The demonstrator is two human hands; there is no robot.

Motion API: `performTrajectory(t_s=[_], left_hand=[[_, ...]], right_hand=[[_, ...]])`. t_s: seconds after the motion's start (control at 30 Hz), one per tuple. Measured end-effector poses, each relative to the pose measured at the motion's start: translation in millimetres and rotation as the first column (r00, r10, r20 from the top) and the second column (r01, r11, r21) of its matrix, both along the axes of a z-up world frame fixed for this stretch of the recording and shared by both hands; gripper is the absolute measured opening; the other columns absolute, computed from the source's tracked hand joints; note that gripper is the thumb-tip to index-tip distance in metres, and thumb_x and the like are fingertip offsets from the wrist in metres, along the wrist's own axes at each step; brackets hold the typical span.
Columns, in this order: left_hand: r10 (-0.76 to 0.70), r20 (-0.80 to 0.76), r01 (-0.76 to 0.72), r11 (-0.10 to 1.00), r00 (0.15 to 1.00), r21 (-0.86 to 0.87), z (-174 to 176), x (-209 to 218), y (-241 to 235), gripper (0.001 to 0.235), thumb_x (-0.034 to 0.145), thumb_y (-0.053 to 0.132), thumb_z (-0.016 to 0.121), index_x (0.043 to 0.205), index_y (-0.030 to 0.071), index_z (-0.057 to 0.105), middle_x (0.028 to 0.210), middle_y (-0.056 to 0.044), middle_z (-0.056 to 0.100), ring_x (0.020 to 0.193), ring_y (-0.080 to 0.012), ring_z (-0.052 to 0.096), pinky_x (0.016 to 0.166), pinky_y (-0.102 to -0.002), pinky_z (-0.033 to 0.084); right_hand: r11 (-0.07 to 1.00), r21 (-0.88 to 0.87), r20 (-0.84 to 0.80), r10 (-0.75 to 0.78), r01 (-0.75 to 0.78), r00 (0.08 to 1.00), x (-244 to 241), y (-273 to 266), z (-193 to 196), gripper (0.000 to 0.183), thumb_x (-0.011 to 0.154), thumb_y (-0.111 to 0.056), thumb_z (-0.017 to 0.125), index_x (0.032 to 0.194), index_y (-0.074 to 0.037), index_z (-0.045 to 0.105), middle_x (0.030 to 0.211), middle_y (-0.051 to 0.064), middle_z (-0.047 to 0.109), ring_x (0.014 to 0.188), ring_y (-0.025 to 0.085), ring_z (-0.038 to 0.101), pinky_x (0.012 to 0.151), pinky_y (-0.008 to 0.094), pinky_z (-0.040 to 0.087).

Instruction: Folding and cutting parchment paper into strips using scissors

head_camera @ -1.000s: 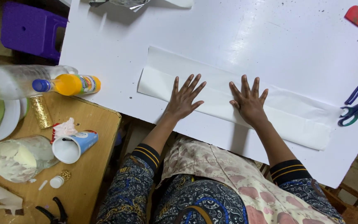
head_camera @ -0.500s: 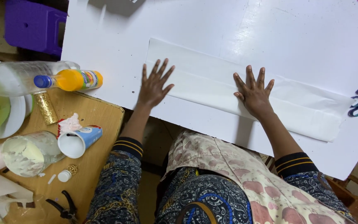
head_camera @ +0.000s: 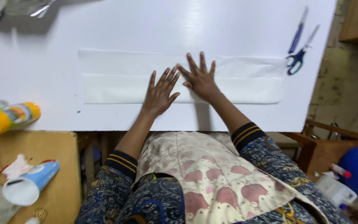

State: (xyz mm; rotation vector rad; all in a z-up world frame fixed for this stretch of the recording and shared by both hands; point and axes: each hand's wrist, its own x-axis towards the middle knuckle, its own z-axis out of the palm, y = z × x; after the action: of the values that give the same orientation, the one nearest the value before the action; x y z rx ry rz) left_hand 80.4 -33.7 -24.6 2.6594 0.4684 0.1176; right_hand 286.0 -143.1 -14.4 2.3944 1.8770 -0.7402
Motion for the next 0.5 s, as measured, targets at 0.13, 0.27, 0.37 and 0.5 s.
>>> performTrajectory(t_s=[0.13, 0.27, 0.37, 0.5], left_hand=[[-0.029, 0.014, 0.029, 0.999, 0.999, 0.022, -16.3, 21.3, -16.2, 0.075, 0.107, 0.056, 0.041, 0.166, 0.011, 0.029, 0.172, -0.014, 0.025, 0.159, -0.0303, 0.019, 0.125, -0.063, 0.002], [-0.025, -0.099, 0.024, 1.000, 0.995, -0.013, -1.4, 28.3, -22.3, 0.078, 0.107, 0.057, 0.034, 0.168, 0.010, 0.021, 0.176, -0.010, 0.009, 0.162, -0.0269, 0.007, 0.126, -0.061, -0.006], [-0.014, -0.157, 0.010, 1.000, 0.987, -0.025, -0.7, 26.4, -20.7, 0.079, 0.107, 0.059, 0.031, 0.168, 0.012, 0.017, 0.177, -0.010, 0.005, 0.162, -0.0259, 0.004, 0.126, -0.061, -0.009], [-0.026, -0.199, 0.025, 1.000, 0.980, -0.009, -0.4, 23.6, -18.2, 0.080, 0.107, 0.061, 0.029, 0.168, 0.013, 0.014, 0.177, -0.009, 0.001, 0.162, -0.0246, 0.002, 0.127, -0.061, -0.009]], right_hand=[[0.997, 0.075, 0.065, 0.019, -0.024, 0.998, 4.0, -4.8, -15.6, 0.073, 0.099, -0.074, 0.026, 0.166, -0.045, 0.020, 0.175, 0.002, -0.007, 0.155, 0.051, -0.013, 0.111, 0.086, 0.007], [0.996, 0.090, 0.064, 0.002, -0.007, 0.998, 6.7, -9.8, -20.9, 0.069, 0.102, -0.071, 0.028, 0.166, -0.049, 0.016, 0.175, 0.000, -0.012, 0.155, 0.049, -0.016, 0.110, 0.086, 0.007], [0.999, 0.050, 0.049, 0.000, -0.002, 0.999, 2.6, -6.9, -13.3, 0.066, 0.106, -0.061, 0.038, 0.166, -0.048, 0.015, 0.174, -0.002, -0.013, 0.156, 0.046, -0.017, 0.113, 0.084, 0.006], [0.998, 0.062, 0.055, -0.024, 0.020, 0.998, -4.0, -3.1, -14.2, 0.063, 0.108, -0.055, 0.038, 0.166, -0.046, 0.017, 0.175, -0.003, -0.010, 0.157, 0.044, -0.015, 0.114, 0.083, 0.003]])
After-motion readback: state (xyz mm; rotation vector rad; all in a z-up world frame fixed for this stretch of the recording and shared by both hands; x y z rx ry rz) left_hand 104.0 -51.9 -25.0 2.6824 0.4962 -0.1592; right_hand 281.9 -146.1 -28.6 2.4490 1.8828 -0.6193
